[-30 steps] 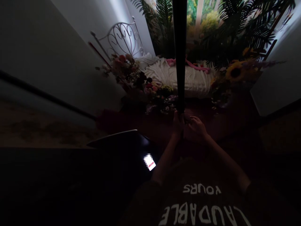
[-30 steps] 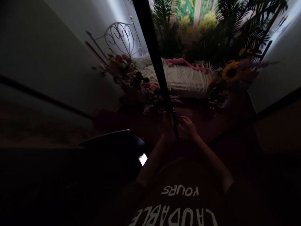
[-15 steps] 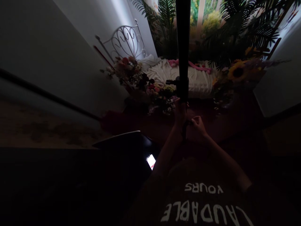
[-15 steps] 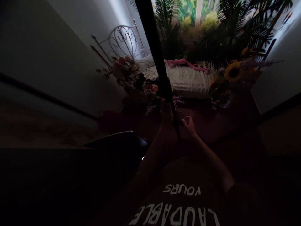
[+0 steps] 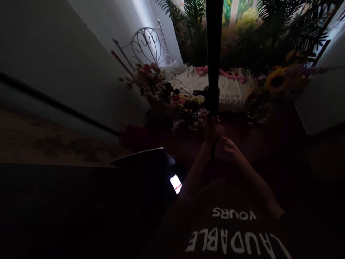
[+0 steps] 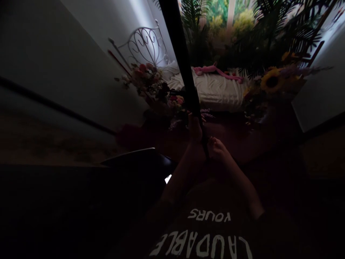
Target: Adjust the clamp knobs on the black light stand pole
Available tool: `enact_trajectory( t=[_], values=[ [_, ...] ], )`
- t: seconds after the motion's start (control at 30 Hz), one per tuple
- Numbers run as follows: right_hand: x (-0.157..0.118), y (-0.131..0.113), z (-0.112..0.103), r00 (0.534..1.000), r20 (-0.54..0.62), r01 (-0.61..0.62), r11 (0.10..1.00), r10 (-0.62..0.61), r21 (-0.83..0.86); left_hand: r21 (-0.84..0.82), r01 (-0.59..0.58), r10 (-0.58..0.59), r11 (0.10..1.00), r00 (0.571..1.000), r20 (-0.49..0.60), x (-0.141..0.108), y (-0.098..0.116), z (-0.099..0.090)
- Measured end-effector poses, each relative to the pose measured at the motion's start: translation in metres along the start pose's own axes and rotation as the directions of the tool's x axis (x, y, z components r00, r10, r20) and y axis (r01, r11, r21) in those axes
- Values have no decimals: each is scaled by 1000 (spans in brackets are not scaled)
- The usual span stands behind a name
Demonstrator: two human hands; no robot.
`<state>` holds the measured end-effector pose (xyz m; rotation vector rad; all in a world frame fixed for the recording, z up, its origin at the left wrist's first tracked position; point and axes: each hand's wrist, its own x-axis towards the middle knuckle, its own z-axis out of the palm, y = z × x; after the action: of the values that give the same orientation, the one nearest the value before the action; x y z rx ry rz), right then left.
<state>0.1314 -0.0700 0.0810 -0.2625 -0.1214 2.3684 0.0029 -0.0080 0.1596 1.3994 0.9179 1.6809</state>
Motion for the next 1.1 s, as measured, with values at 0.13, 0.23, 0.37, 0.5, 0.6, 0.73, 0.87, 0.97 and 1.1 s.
enact_trajectory(
  t=[0.13, 0.23, 0.37, 0.5, 0.6, 0.73, 0.87, 0.97, 1.1],
  values=[
    [1, 4, -6, 981, 173, -140, 925, 83, 353, 27, 44, -43, 999, 998, -38, 1, 4, 3],
    [5, 2, -15, 996, 88, -50, 945, 23, 324, 88, 116, -112, 989, 993, -48, -5, -5, 3],
    [-7, 2, -38, 955, -240, 208, 972, -177, 111, 256, 180, -157, 950, 982, -108, -42, -29, 0],
    [-57, 11, -66, 764, -569, 403, 914, -304, 52, 427, 90, -44, 900, 992, -117, -102, -52, -8],
    [-110, 18, -83, 590, -713, 513, 858, -377, -29, 471, 97, -77, 877, 995, -62, -144, -69, -15],
    [-177, 26, -92, 183, -842, 711, 660, -508, -243, 463, 220, -264, 859, 964, 32, -184, -94, -15],
    [-222, 30, -84, -233, -770, 702, 445, -594, -556, 436, 251, -380, 864, 895, 236, -208, -107, 7],
    [-236, 30, -71, -423, -606, 598, 295, -673, -745, 388, 182, -354, 904, 827, 436, -215, -102, 37],
    [-243, 23, -50, -370, -529, 497, 318, -764, -807, 266, 87, -247, 960, 711, 658, -210, -78, 91]
  ],
)
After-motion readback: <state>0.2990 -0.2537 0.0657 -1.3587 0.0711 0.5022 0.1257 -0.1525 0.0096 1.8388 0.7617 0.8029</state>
